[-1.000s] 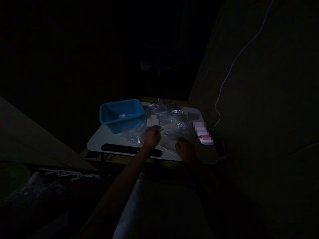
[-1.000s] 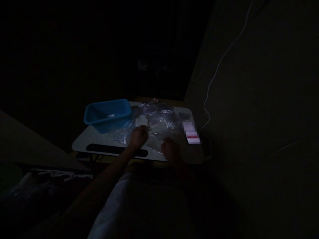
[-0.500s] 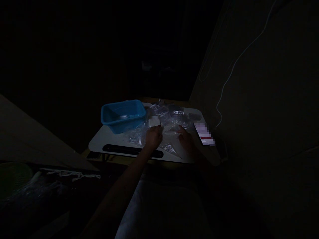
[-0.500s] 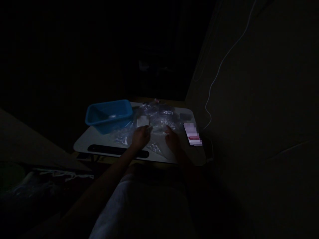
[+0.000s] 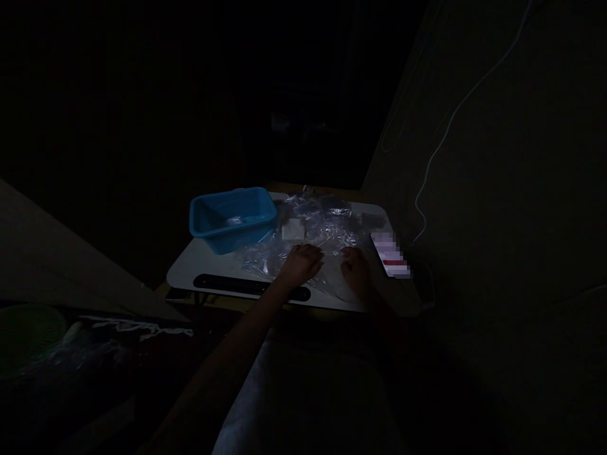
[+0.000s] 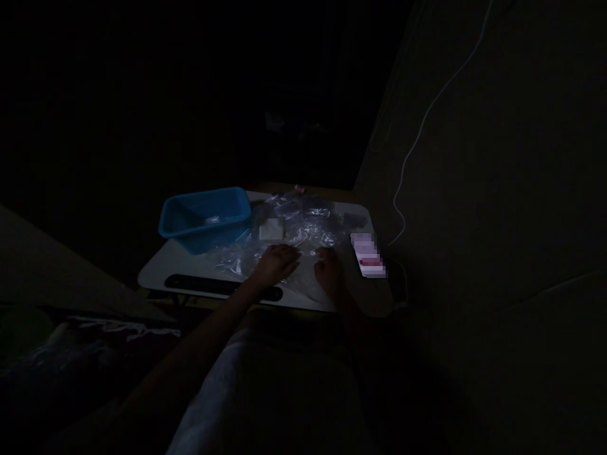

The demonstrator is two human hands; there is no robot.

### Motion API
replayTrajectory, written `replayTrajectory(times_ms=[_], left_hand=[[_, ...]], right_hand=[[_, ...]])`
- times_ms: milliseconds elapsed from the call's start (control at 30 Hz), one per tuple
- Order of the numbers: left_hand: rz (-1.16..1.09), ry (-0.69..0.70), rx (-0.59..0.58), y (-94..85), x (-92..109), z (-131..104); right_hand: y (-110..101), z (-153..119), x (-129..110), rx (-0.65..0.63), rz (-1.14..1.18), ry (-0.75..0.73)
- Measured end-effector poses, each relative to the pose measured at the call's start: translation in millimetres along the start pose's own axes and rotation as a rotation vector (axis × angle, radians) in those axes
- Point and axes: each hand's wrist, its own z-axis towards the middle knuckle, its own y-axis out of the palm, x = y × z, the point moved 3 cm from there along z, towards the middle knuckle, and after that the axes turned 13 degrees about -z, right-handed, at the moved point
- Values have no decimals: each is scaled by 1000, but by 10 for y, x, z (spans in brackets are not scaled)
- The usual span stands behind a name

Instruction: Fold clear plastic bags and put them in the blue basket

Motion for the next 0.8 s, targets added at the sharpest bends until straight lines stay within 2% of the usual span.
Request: replayTrajectory(times_ms=[133, 233, 300, 400, 567, 700, 800], left_hand=[[13, -32, -41, 54, -47, 3], [26, -23, -84, 70, -54, 2], [32, -6, -114, 70, -48, 2], [28, 10, -136, 60, -38, 2], [11, -21, -103, 58, -30, 0], [23, -122, -12, 61, -43, 4], [46, -134, -7, 68, -55, 5]], right_hand=[[-43, -44, -36, -134, -114, -50], [-98, -100, -57, -151, -218, -112], [-124, -138, -31, -128, -276, -146], [-148, -180, 88, -33, -296, -105], [-172, -215, 248, 164, -121, 29], [-189, -227, 263, 186, 36, 75], [-198, -232, 273, 158, -5, 94]])
